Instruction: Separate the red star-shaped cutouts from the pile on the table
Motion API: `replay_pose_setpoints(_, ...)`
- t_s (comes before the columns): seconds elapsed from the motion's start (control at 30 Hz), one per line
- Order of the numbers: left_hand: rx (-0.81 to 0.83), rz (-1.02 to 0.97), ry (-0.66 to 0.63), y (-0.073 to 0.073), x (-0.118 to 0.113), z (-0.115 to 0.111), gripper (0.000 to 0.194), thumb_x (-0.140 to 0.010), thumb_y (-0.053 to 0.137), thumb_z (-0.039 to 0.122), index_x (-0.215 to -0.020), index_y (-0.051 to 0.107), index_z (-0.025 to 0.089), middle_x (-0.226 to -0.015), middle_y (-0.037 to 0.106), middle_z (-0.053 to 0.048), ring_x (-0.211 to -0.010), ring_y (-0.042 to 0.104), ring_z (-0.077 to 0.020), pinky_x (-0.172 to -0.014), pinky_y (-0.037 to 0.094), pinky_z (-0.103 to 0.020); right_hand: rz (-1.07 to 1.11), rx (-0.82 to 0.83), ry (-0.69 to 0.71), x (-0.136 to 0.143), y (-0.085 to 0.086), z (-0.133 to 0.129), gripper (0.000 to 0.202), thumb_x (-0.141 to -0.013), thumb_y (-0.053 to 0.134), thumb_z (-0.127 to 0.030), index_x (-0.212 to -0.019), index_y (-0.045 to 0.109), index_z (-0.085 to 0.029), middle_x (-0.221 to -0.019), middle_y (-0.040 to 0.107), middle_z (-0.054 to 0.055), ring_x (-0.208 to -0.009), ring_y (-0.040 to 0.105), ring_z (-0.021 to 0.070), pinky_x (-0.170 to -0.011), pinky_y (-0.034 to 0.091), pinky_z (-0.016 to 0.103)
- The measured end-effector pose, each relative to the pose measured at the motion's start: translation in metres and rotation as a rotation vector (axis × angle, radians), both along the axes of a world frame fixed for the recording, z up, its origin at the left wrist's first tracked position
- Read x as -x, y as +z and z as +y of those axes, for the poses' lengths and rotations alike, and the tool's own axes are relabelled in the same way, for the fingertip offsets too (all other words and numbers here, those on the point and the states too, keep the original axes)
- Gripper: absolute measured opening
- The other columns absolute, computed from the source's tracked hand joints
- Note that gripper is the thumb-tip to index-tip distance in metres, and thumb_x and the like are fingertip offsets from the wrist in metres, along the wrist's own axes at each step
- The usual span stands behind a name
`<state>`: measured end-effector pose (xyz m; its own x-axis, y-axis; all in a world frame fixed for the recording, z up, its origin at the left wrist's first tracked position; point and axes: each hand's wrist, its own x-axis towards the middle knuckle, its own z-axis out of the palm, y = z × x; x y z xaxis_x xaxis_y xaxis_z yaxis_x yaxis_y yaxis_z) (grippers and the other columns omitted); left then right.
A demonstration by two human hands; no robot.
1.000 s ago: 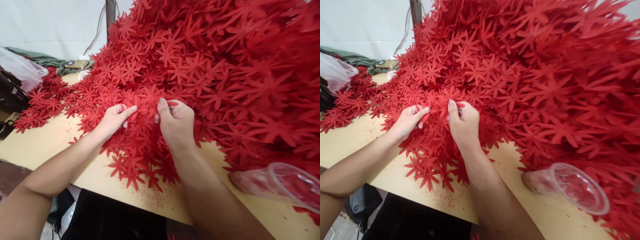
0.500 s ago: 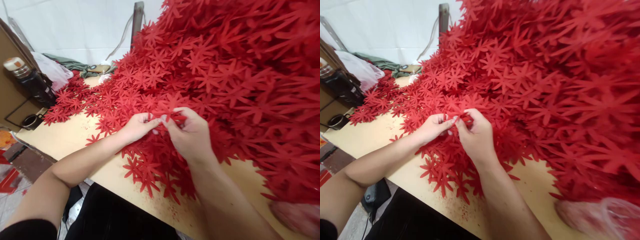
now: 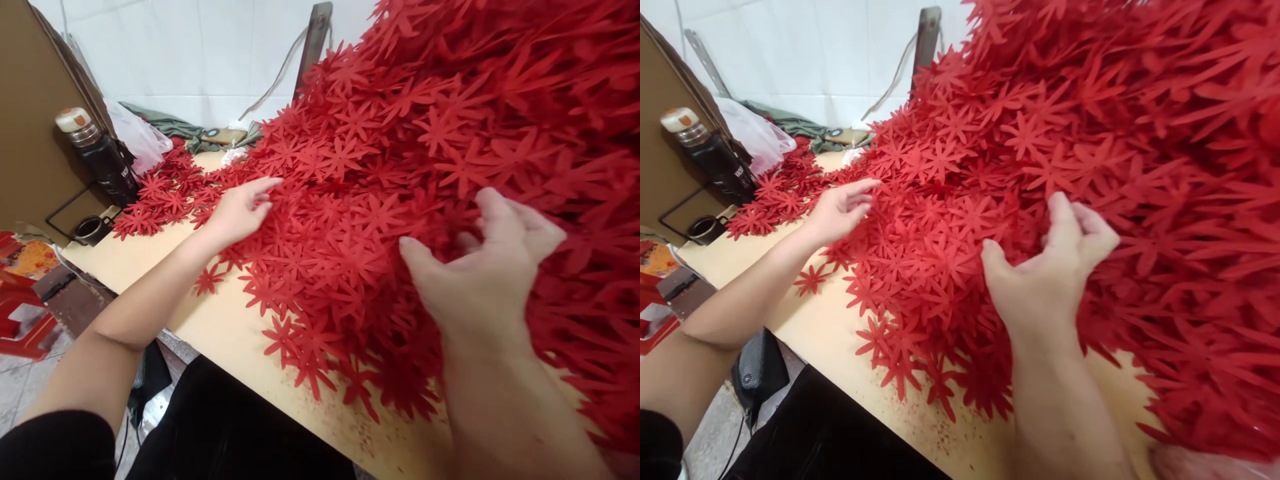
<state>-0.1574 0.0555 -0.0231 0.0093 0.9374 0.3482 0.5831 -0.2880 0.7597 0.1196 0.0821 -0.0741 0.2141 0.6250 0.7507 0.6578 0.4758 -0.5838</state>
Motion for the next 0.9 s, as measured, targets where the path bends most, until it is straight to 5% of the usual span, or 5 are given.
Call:
replay_pose_setpoints(0.13, 0.038, 0.42, 0.234, -0.005, 0.053, -0.005, 0.033, -0.081, 0.053, 0.024, -0.109, 0.067, 0.014, -0.11, 0.069, -0.008, -0.099, 0.064, -0.0203, -0.093, 0.048, -0.034, -0.362, -0.253, -0.102, 0.01, 0.007, -0.012, 0.06, -0.066, 0.062, -0.046, -0.121, 0.058, -0.02, -0.121, 0.051, 0.015, -0.115, 0.05, 0.0331, -0.098, 0.039, 0.057)
replay_pose_setpoints(0.23, 0.177, 0.805, 0.279, -0.015, 0.083, -0.009, 0.042, -0.081, 0.054, 0.033, -0.116, 0.063, 0.012, -0.119, 0.064, -0.013, -0.111, 0.058, -0.0256, -0.099, 0.043, -0.038, -0.358, -0.256, -0.075, 0.021, 0.017, -0.022, 0.042, -0.072, 0.058, -0.042, -0.105, 0.066, -0.019, -0.113, 0.059, 0.012, -0.108, 0.055, 0.0303, -0.094, 0.041, 0.052)
replay_pose_setpoints(0.33, 0.186, 0.962, 0.244, -0.024, 0.097, -0.006, 0.046, -0.084, 0.048, 0.036, -0.117, 0.062, 0.008, -0.121, 0.061, -0.018, -0.115, 0.052, -0.0283, -0.102, 0.037, -0.041, -0.292, -0.191, -0.031, 0.027, 0.021, -0.028, 0.033, -0.075, 0.055, -0.042, -0.092, 0.07, -0.018, -0.105, 0.064, 0.012, -0.104, 0.058, 0.0287, -0.092, 0.041, 0.048)
replay_pose_setpoints(0.57, 0.135, 0.946, 0.242, -0.022, 0.105, 0.011, 0.043, -0.085, 0.046, 0.04, -0.112, 0.066, 0.013, -0.102, 0.067, -0.014, -0.097, 0.057, -0.0248, -0.091, 0.039, -0.034, -0.226, -0.152, 0.045, 0.025, 0.02, -0.029, 0.022, -0.077, 0.055, -0.035, -0.081, 0.07, -0.019, -0.088, 0.067, 0.011, -0.09, 0.061, 0.023, -0.086, 0.041, 0.043)
replay_pose_setpoints(0.9, 0.122, 0.479, 0.417, 0.002, 0.117, 0.024, 0.031, -0.085, 0.047, 0.035, -0.085, 0.068, 0.013, -0.075, 0.062, -0.006, -0.072, 0.051, -0.0161, -0.078, 0.041, -0.029, -0.201, -0.193, 0.009, 0.026, 0.022, -0.029, 0.023, -0.076, 0.054, -0.034, -0.076, 0.071, -0.019, -0.082, 0.068, 0.01, -0.084, 0.064, 0.022, -0.083, 0.043, 0.042)
